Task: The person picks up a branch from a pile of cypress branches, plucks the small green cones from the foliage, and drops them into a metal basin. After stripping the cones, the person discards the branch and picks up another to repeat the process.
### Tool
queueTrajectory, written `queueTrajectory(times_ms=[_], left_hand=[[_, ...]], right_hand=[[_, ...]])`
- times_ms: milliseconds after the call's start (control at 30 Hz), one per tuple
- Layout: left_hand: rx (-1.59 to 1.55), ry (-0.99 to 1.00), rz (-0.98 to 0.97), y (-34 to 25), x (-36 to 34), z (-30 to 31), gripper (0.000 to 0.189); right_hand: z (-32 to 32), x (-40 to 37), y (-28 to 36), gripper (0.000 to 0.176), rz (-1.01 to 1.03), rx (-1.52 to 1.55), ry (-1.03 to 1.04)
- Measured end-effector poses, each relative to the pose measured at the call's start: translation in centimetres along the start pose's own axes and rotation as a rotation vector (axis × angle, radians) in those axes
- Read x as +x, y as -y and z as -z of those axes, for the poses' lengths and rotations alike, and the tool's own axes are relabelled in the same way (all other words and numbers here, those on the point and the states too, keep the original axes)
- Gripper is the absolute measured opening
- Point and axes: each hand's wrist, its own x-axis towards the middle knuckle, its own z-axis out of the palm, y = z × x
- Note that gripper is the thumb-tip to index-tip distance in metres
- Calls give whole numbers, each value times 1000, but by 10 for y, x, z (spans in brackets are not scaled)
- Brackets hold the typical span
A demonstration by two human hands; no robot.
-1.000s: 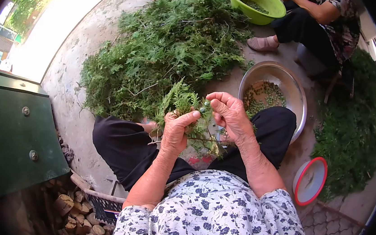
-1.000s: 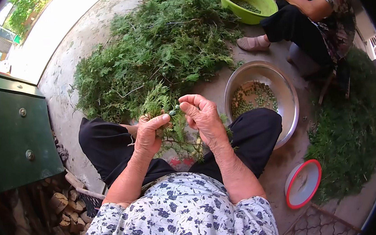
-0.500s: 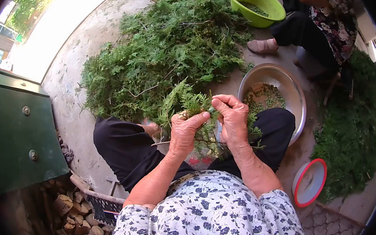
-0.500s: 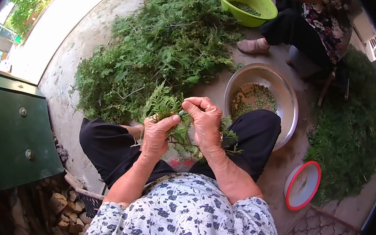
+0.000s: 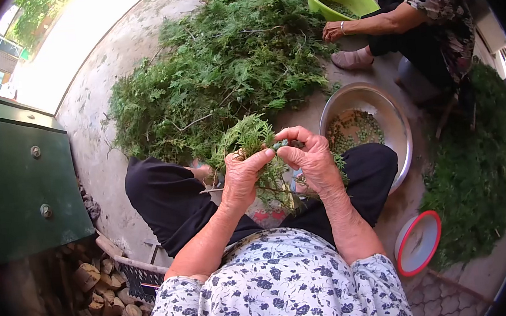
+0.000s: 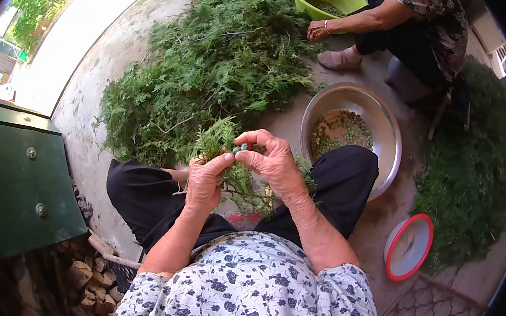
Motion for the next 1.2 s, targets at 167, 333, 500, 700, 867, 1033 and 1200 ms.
queueTrajectory(times_ms=[167, 333, 500, 700, 867, 1033, 1200], left_hand=[[23, -26, -39, 8, 0, 3, 17], [-42, -106, -98, 2, -4, -5, 15], [-58, -102, 49, -6, -1, 2, 14], [-100, -67, 54, 1, 2, 12, 11], [-74, -17, 73, 0, 2, 16, 13], [-30, -40, 72, -3, 0, 10, 16], [4, -127, 96, -6, -3, -2, 16]], right_hand=[[-11, -1, -5, 13, 90, -194, -100], [-14, -4, -5, 12, 428, -413, -432], [7, 8, 15, 10, 19, 527, -247], [14, 6, 1, 19, -240, 277, -39], [8, 6, -2, 24, -315, 353, 68], [8, 3, 1, 18, -238, 246, 15], [10, 7, 2, 11, 418, -670, -504]])
